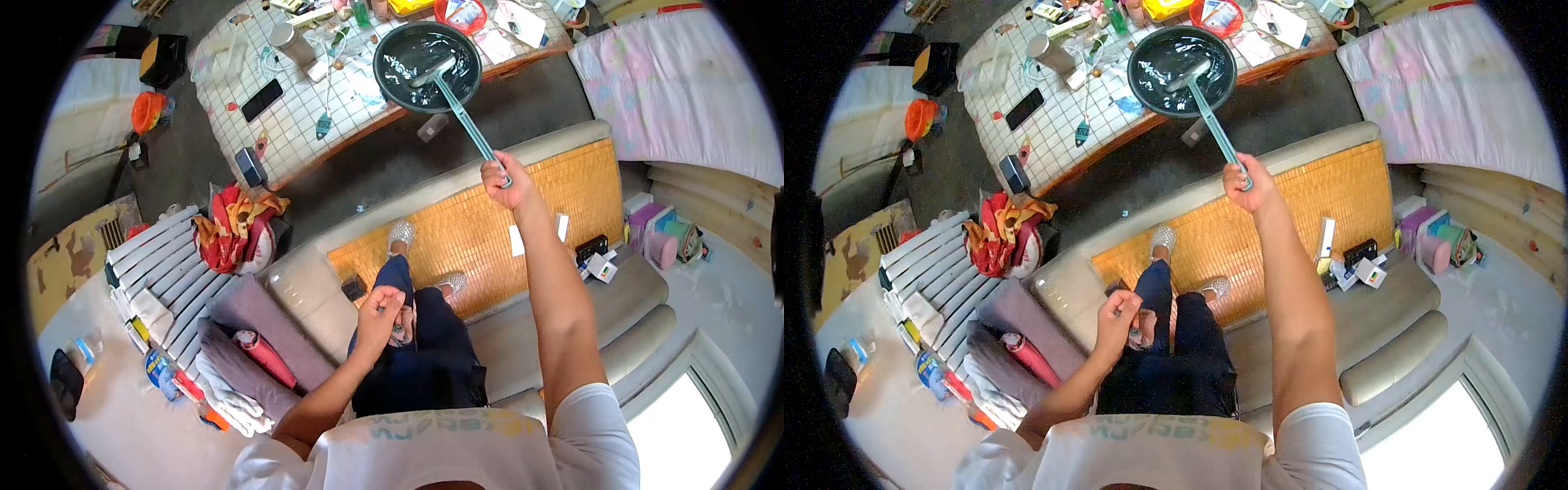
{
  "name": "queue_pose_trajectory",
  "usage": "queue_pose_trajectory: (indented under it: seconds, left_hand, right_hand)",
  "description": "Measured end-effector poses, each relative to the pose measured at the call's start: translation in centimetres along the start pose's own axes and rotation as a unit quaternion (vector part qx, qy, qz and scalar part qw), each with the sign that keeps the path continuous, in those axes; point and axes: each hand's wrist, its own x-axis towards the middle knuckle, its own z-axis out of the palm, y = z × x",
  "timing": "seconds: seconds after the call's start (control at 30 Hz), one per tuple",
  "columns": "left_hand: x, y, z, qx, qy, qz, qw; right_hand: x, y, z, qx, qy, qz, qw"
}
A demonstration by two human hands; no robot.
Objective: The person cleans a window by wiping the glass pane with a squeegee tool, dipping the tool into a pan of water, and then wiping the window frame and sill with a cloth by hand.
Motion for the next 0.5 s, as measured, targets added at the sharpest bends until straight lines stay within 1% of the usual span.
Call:
queue_pose_trajectory:
  seconds: [0.07,0.1,0.13,0.23,0.27,0.33,0.37,0.43,0.47,0.5]
  left_hand:
    - [0.3,0.0,0.2,-0.031,0.012,-0.009,0.999]
    - [0.4,0.0,0.3,-0.047,0.018,-0.015,0.999]
    - [0.4,-0.2,0.2,-0.043,0.006,-0.011,0.999]
    - [0.4,-0.2,-0.1,-0.025,-0.027,-0.018,0.999]
    - [0.8,-0.5,-0.4,-0.052,-0.025,-0.04,0.998]
    - [1.1,-1.4,-0.9,-0.107,-0.017,-0.089,0.99]
    - [0.9,-1.7,-1.0,-0.174,-0.016,-0.133,0.976]
    - [1.3,-1.1,-1.0,-0.301,-0.021,-0.21,0.93]
    - [1.2,-1.3,-1.3,-0.341,-0.07,-0.222,0.911]
    - [1.1,-0.9,-1.1,-0.339,-0.087,-0.218,0.911]
  right_hand:
    - [0.7,0.7,-0.3,-0.098,0.097,-0.063,0.988]
    - [1.0,1.6,-0.1,-0.146,0.145,-0.093,0.974]
    - [1.1,2.6,-0.2,-0.238,0.169,-0.144,0.945]
    - [1.0,3.7,-1.0,-0.304,0.155,-0.18,0.923]
    - [0.3,3.8,-1.4,-0.291,0.136,-0.176,0.93]
    - [0.3,3.6,-1.8,-0.199,0.086,-0.133,0.967]
    - [0.1,3.6,-2.2,-0.148,0.062,-0.116,0.98]
    - [1.5,3.8,-1.3,-0.166,0.095,-0.128,0.973]
    - [2.0,4.3,-0.5,-0.183,0.106,-0.13,0.969]
    - [2.2,4.6,0.2,-0.2,0.115,-0.131,0.964]
